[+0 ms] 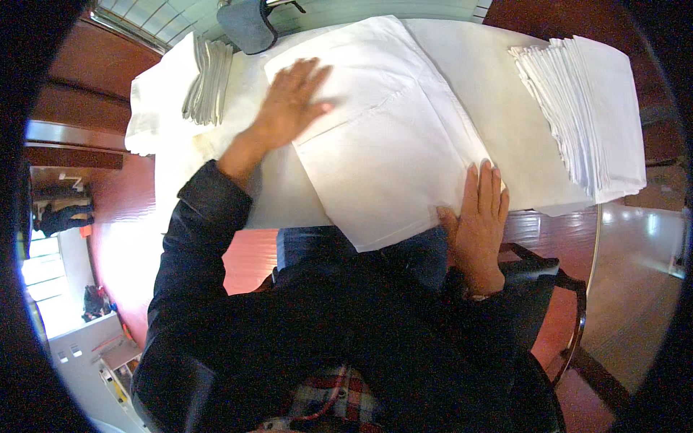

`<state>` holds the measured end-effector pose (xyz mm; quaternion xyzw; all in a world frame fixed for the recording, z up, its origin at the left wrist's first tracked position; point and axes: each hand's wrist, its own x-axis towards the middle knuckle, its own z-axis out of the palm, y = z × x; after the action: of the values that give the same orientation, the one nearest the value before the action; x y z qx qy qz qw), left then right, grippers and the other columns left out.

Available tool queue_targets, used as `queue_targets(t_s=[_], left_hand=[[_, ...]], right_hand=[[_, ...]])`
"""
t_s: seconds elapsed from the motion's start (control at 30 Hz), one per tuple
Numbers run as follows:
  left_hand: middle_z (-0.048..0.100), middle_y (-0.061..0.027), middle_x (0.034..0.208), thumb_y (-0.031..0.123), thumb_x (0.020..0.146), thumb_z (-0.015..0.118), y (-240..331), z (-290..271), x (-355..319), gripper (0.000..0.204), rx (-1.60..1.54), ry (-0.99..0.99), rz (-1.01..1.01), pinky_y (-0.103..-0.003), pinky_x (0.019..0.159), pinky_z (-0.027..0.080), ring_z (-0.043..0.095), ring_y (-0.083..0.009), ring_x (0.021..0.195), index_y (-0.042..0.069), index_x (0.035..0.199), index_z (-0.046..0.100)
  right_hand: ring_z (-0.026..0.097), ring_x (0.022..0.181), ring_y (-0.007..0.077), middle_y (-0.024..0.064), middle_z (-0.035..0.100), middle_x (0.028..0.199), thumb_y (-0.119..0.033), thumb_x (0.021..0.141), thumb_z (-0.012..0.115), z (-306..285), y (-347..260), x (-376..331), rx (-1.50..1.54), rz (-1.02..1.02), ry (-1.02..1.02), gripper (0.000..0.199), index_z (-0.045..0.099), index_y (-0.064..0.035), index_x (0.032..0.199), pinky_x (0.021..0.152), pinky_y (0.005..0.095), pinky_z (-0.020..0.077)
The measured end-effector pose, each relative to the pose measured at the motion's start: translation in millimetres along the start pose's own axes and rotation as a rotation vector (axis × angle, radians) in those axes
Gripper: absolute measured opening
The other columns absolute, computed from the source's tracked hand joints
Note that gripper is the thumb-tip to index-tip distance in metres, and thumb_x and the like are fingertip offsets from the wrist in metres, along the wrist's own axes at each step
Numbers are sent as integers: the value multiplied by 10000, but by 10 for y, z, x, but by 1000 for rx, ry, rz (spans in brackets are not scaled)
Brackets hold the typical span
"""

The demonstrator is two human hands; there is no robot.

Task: The person folds multiple white cloth items on a table. They smooth each item, fold it in half, then fold it again into a smaller rectangle, and place the finished item on a growing stack to the left.

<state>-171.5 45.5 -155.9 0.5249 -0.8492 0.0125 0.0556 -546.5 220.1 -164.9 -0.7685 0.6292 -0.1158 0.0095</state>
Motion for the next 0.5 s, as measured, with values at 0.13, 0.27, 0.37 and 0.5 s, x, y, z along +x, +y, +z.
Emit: queue_targets(t_s=[0.13, 0.27, 0.37, 0.5], left_hand=[[462, -286, 1522, 584, 999, 561, -525, -33, -39, 747, -117, 248, -72, -523, 1181, 345, 444, -426, 1419, 22, 1489, 509], [641, -299, 1268, 383, 940, 726, -735, -91, -6, 586, -422, 309, -198, -479, 984, 518, 649, -437, 1118, -42, 1332, 626], [675, -298, 1180, 373, 890, 777, -788, -135, 92, 582, -326, 311, -263, -461, 896, 552, 697, -408, 999, -43, 1277, 652], [726, -257, 1013, 377, 830, 827, -891, -201, 288, 511, -227, 178, -347, -445, 835, 559, 715, -384, 909, -35, 1111, 719]], right_hand=[[379, 1470, 418, 276, 389, 1584, -394, 1031, 578, -62, 78, -215, 161, 69, 124, 645, 450, 8, 1518, 1213, 530, 279], [629, 1218, 302, 239, 642, 1320, -270, 1065, 553, -221, 24, -473, 655, 332, 282, 366, 650, 3, 1288, 1039, 433, 489], [684, 1048, 217, 175, 712, 1166, -246, 1071, 568, -197, -112, -519, 984, 739, -91, 272, 712, -16, 1083, 900, 353, 544], [692, 1107, 275, 204, 677, 1206, -264, 1065, 581, -14, -420, -497, 1561, 821, -305, 368, 593, 65, 1231, 913, 385, 588]])
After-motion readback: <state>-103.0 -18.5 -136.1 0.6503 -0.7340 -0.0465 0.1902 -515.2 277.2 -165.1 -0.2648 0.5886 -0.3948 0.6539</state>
